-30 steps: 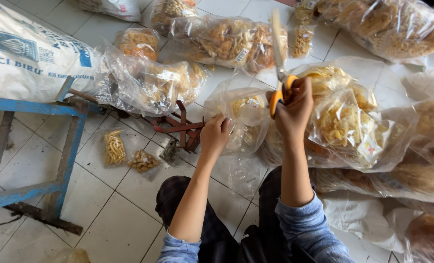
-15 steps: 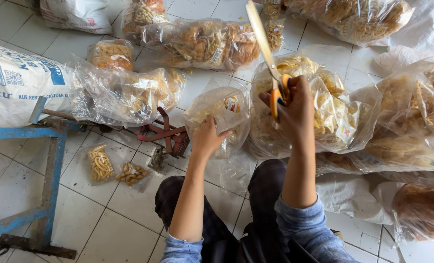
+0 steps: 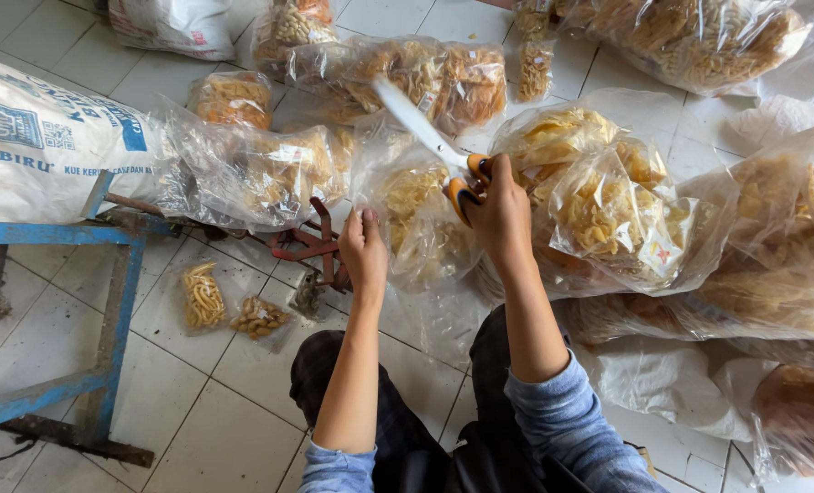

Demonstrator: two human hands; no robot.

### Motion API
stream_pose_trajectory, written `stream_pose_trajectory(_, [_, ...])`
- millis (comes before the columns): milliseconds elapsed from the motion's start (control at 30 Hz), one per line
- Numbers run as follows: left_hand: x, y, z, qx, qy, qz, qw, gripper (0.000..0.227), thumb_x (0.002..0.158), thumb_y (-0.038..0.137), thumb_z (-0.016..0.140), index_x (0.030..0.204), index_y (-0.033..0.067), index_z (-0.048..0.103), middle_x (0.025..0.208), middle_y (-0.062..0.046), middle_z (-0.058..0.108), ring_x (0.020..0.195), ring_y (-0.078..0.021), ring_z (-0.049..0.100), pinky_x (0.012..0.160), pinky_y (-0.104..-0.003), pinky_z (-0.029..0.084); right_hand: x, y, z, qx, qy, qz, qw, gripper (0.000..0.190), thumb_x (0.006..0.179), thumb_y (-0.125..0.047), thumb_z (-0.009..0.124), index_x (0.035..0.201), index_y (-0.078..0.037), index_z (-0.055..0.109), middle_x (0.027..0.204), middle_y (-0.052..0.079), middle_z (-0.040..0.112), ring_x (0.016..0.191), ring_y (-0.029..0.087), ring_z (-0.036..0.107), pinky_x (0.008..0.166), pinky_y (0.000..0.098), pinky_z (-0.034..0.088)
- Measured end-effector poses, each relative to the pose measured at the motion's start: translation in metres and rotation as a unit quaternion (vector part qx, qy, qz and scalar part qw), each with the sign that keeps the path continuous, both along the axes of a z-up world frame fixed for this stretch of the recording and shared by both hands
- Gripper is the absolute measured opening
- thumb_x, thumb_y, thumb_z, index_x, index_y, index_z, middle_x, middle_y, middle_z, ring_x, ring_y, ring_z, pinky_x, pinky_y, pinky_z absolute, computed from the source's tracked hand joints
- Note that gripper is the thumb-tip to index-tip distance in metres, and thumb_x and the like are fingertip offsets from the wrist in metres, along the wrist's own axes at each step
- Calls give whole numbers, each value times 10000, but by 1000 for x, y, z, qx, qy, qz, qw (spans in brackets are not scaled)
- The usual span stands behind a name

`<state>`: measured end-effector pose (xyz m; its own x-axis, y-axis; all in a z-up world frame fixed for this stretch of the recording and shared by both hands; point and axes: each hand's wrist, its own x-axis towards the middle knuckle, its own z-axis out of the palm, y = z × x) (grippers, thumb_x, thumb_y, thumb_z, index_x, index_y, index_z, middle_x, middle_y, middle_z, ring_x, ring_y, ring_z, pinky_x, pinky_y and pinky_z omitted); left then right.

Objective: The person sits on the floor and uses orange-handled scissors to cut open multiple clear plastic bags containing fried snacks. They pick up each bag, cut the top or side, and place the opened bag back on the floor among other packages.

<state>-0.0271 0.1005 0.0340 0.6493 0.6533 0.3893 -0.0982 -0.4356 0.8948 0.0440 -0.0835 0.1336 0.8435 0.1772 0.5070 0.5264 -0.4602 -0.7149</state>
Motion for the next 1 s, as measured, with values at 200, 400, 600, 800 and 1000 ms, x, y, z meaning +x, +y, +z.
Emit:
stream_pose_trajectory(200, [-18, 8, -2, -3, -56, -94, 994, 343, 1092, 272, 521, 904, -6, 588, 731, -44, 557, 640, -119, 452, 587, -299, 372, -4, 7, -4, 71, 71, 36, 994, 385, 847, -13, 837, 1062, 14, 519, 837, 107, 619, 724, 130, 541, 634, 255, 505])
stream_pose_trajectory(400, [-31, 16, 6, -45, -88, -89, 991, 355, 1119, 275, 515, 878, 16, 546, 745, -15, 496, 660, -98, 400, 597, -262, 346, 6, -3, -8, 203, 106, 84, 970, 350, 880, 126, 707, 1030, -36, 436, 893, -10, 455, 777, 64, 395, 610, 184, 363])
stream_pose_trajectory(600, [-32, 23, 41, 10, 63, -82, 995, 265, 1070, 244, 592, 952, 7, 604, 696, -14, 558, 630, -97, 470, 591, -280, 410, 7, 3, -14, 209, 88, 83, 970, 387, 864, 182, 688, 1032, -46, 423, 917, -15, 442, 822, 54, 388, 688, 166, 372])
stream_pose_trajectory(800, [-44, 40, 61, -11, 262, -241, 934, 250, 993, 306, 637, 1087, 90, 722, 944, -12, 791, 603, -179, 624, 622, -296, 489, 3, 15, -18, 221, 101, 96, 965, 393, 911, 141, 735, 1028, -52, 412, 928, -8, 407, 822, 65, 373, 690, 173, 368])
stream_pose_trajectory(1000, [-82, 167, -37, -30, 278, -137, 950, 345, 926, 274, 715, 1225, 101, 710, 1114, -65, 769, 1028, -180, 720, 880, -332, 547, 8, 8, -14, 223, 54, 79, 970, 433, 926, 119, 789, 1022, -59, 407, 921, -3, 435, 799, 63, 408, 674, 199, 373])
